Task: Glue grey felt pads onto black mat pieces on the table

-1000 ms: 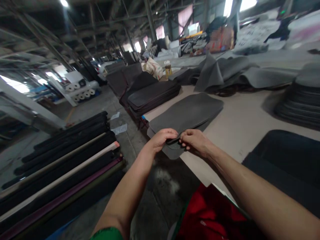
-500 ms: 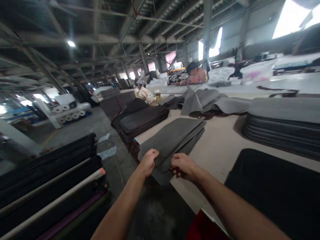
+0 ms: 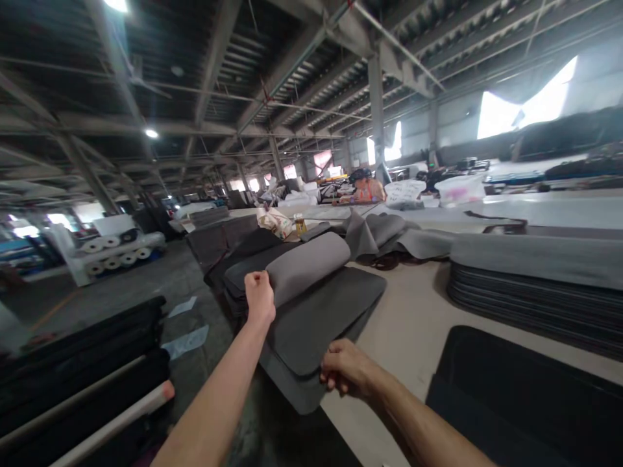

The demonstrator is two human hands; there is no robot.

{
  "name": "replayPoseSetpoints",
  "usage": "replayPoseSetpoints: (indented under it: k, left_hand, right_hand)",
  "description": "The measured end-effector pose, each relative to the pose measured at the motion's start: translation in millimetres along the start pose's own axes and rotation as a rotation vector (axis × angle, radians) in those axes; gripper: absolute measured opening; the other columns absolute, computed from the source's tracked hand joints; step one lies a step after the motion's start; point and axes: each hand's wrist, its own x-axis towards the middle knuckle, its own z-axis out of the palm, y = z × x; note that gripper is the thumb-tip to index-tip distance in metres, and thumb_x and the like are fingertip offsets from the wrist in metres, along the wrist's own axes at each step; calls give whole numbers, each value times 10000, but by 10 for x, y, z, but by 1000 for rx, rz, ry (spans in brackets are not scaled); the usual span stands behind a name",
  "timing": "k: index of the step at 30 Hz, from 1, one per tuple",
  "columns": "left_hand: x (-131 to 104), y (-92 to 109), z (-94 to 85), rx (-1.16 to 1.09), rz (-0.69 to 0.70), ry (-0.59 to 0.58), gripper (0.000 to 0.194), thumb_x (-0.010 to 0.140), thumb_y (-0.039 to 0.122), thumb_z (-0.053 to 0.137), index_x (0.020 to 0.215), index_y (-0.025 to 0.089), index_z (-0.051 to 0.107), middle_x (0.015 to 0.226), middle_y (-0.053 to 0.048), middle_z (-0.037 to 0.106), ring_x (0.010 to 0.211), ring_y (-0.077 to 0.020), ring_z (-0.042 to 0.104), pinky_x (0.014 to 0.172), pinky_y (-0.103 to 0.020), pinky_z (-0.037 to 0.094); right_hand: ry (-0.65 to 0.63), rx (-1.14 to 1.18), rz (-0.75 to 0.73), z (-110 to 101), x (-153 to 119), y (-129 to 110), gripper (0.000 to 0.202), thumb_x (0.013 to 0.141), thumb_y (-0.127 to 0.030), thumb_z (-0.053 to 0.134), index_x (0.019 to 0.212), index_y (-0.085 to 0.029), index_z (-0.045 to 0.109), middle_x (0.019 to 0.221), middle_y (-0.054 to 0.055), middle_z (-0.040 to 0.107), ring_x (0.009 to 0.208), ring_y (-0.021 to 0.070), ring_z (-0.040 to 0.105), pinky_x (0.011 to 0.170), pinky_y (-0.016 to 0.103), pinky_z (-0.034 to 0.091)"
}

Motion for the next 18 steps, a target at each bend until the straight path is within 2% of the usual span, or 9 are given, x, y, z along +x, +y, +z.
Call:
replayPoseSetpoints:
  k: [3,5,7,9,11,13,16,18]
  left_hand:
    - [-68,202,-17,-5,169,-34,146,914,294,596,833,186,539,846,10,532,828,-160,532,813,-320,463]
    - [-224,309,-84,-27,258,-97,138,907,300,569,823,212,504,814,20,493,790,-155,498,775,-282,435]
    - [-450,387,-196,-62,313,-186,146,915,342,550,852,226,488,796,25,482,734,-147,478,710,-261,418]
    - [-705,427,-356,-92,337,-296,177,920,388,549,862,232,490,761,30,488,675,-140,469,651,-252,405]
    - [-942,423,-556,-96,346,-441,213,916,413,568,824,225,529,715,27,499,641,-137,475,619,-250,399]
    - [-1136,371,-770,-74,356,-674,260,931,421,555,772,216,572,670,20,494,611,-135,471,591,-252,386]
    - [-1348,229,-1048,31,395,-1047,297,957,392,519,735,210,598,633,9,518,587,-131,488,583,-259,368]
    - [-1451,123,-1181,142,454,-1176,275,953,358,530,732,211,601,632,1,560,593,-131,524,599,-263,369]
  right_hand:
    - [-154,51,-1,-77,-108,-35,153,520,-238,683,558,-114,603,595,139,681,374,172,572,256,191,321]
    - [-168,145,-48,-136,-147,-70,219,535,-278,734,602,-112,607,618,145,685,410,184,595,269,193,334]
    - [-59,291,-151,-216,-142,-115,236,611,-311,729,700,-134,602,616,71,670,409,120,553,288,155,301]
    - [103,451,-249,-332,-111,-163,224,727,-339,685,817,-161,584,665,19,662,459,81,553,328,120,315]
    - [242,588,-302,-476,-83,-200,226,841,-387,618,912,-182,556,772,31,684,565,92,620,398,124,401]
    - [350,695,-336,-617,-74,-219,247,919,-443,546,962,-202,519,899,62,702,683,122,675,497,170,500]
    - [475,792,-389,-751,-90,-227,267,950,-494,513,1009,-235,487,981,56,699,786,149,694,620,230,562]
    - [526,814,-416,-776,-111,-240,315,926,-538,543,1037,-246,504,944,45,698,789,169,691,634,254,568]
